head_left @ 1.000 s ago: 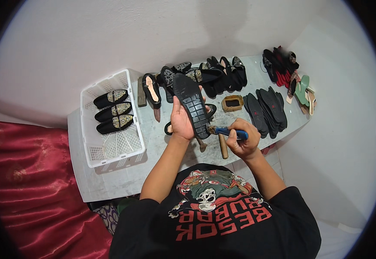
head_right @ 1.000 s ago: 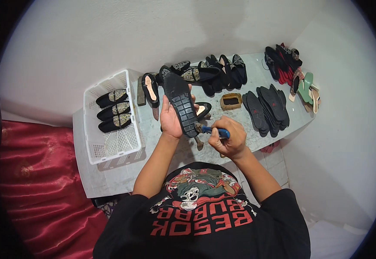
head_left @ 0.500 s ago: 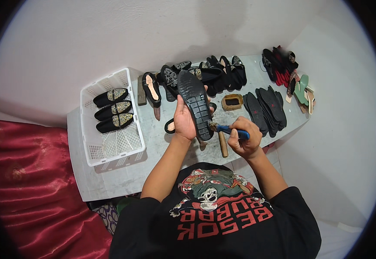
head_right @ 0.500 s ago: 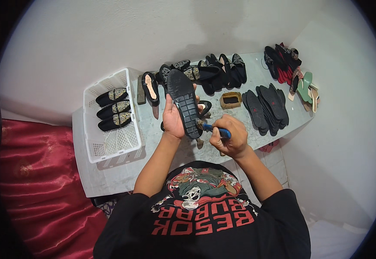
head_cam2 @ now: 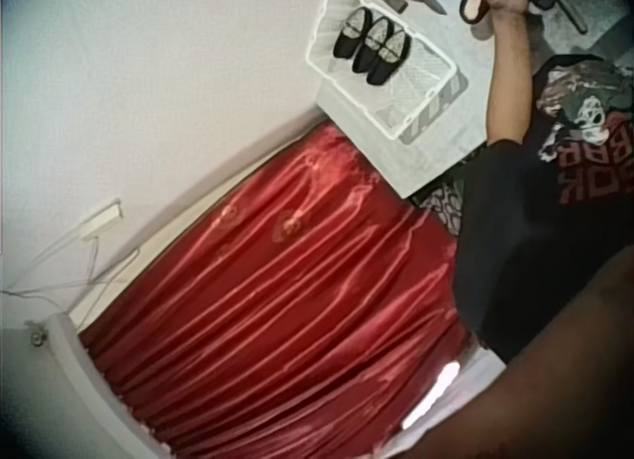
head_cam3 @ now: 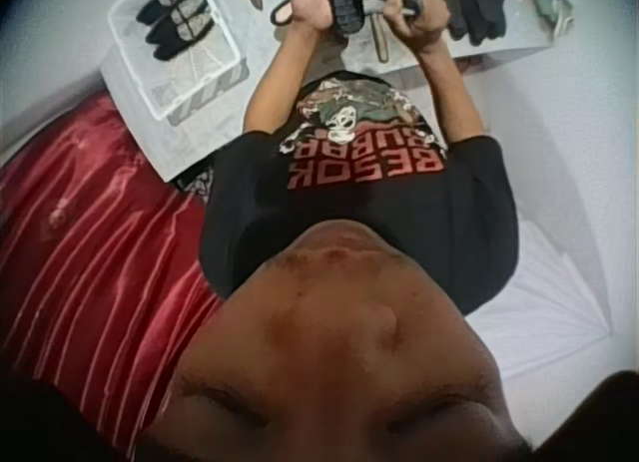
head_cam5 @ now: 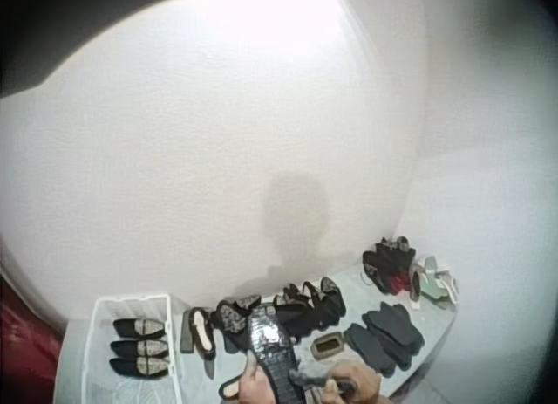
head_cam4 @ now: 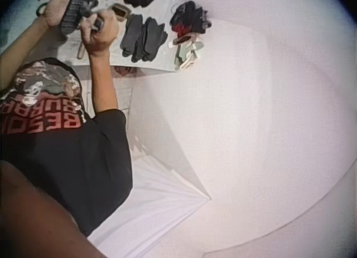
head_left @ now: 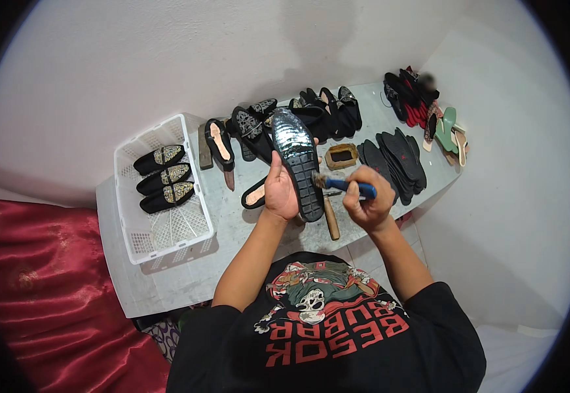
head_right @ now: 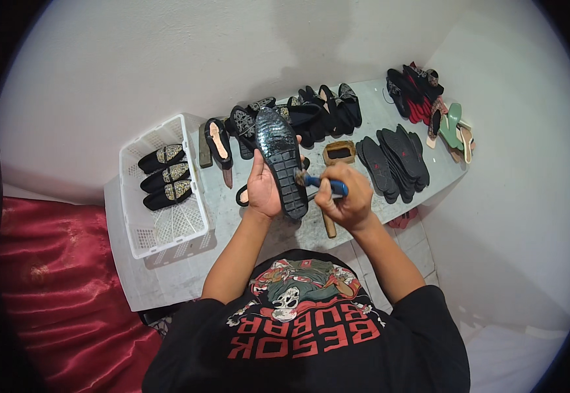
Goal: Apply adhesive or primer to the bottom of a shoe sole using a brush.
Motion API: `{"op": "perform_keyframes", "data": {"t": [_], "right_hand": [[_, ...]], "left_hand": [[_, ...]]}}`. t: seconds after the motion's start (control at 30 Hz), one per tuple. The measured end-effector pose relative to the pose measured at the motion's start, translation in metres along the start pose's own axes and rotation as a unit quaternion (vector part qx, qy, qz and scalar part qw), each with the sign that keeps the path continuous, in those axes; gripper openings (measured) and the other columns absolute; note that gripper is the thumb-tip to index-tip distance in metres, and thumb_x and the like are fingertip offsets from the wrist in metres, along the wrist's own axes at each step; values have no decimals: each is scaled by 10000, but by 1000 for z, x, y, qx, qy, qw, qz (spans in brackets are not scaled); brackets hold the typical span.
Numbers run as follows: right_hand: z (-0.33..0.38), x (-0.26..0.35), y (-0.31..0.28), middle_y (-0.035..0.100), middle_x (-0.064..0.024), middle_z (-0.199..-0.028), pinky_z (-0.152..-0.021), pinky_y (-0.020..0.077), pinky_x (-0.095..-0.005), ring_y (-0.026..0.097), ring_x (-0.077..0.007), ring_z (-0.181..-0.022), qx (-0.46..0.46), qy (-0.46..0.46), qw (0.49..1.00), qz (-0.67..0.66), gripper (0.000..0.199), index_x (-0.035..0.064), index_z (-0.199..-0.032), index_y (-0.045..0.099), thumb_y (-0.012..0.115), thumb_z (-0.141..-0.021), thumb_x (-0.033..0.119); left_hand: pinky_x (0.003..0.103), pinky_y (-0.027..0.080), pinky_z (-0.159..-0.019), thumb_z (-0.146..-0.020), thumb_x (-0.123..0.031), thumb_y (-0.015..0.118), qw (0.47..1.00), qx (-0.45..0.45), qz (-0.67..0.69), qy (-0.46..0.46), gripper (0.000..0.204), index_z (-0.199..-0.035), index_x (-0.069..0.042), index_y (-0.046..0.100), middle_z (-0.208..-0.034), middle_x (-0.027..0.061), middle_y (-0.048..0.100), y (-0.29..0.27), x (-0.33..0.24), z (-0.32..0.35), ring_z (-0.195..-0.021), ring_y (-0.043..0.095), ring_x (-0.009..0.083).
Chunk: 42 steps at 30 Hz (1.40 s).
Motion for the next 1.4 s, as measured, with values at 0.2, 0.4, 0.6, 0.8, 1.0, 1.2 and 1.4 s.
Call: {"op": "perform_keyframes", "data": {"t": [0.2, 0.4, 0.6, 0.8, 1.0, 1.2, 1.4], "right_hand": [[-9, -7, -7, 624, -129, -784, -601, 511, -356, 616, -281, -629, -42, 16, 999, 22, 94, -18, -957, 609, 663, -887, 16], [-18, -17, -16, 635, -137, -800, -619, 523, -358, 627, -267, -650, -83, 36, 996, 12, 89, -24, -958, 617, 665, -901, 24], [8, 0, -13, 610, -131, -751, -587, 505, -354, 608, -262, -618, -30, 7, 1000, -8, 97, -32, -953, 619, 657, -871, 2], [26, 21, 1, 600, -116, -715, -502, 456, -352, 554, -245, -537, 14, 19, 997, -69, 95, -34, -924, 601, 653, -848, -12], [20, 28, 15, 616, -112, -727, -505, 466, -355, 572, -247, -541, 23, 15, 996, -86, 107, -33, -931, 602, 669, -852, -7], [11, 18, 19, 624, -119, -730, -529, 498, -360, 605, -265, -556, 0, 36, 997, -71, 117, -29, -932, 599, 674, -846, -5], [11, 14, 15, 624, -116, -729, -529, 500, -350, 613, -256, -562, 26, 35, 996, -76, 101, -24, -920, 608, 670, -848, 7]], "left_hand": [[452, 553, -1006, -1110, -554, 293, 1000, 6, -12, -6, 705, -1541, -5, 393, -1546, 147, 499, -1, 5, 1, -1244, 613, 277], [501, 511, -1065, -1108, -569, 249, 998, -17, 34, -57, 716, -1569, -36, 376, -1586, 147, 456, -7, 17, 2, -1285, 594, 319], [533, 501, -1052, -1112, -558, 238, 997, 12, 78, -8, 700, -1574, -51, 373, -1595, 168, 439, -2, -7, -5, -1264, 593, 347], [520, 541, -938, -1110, -556, 277, 998, -24, 39, 50, 660, -1506, -59, 456, -1512, 147, 536, -9, -30, -12, -1159, 641, 295], [508, 549, -920, -1106, -563, 292, 997, -53, 18, 60, 653, -1480, -61, 476, -1451, 137, 578, -15, -24, -14, -1131, 636, 286], [507, 563, -910, -1106, -566, 285, 995, -68, 10, 69, 664, -1473, -48, 476, -1440, 140, 581, -19, -23, -12, -1127, 636, 291], [538, 544, -956, -1103, -574, 257, 996, -31, 51, 68, 678, -1498, -60, 456, -1479, 144, 553, -22, -36, -12, -1146, 641, 327]]}}
Point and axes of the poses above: each hand's wrist, its own z-axis away from the middle knuckle, its own y-axis out of the palm, x = y × z, the point moved 9 cm from there along -z, towards the middle knuckle
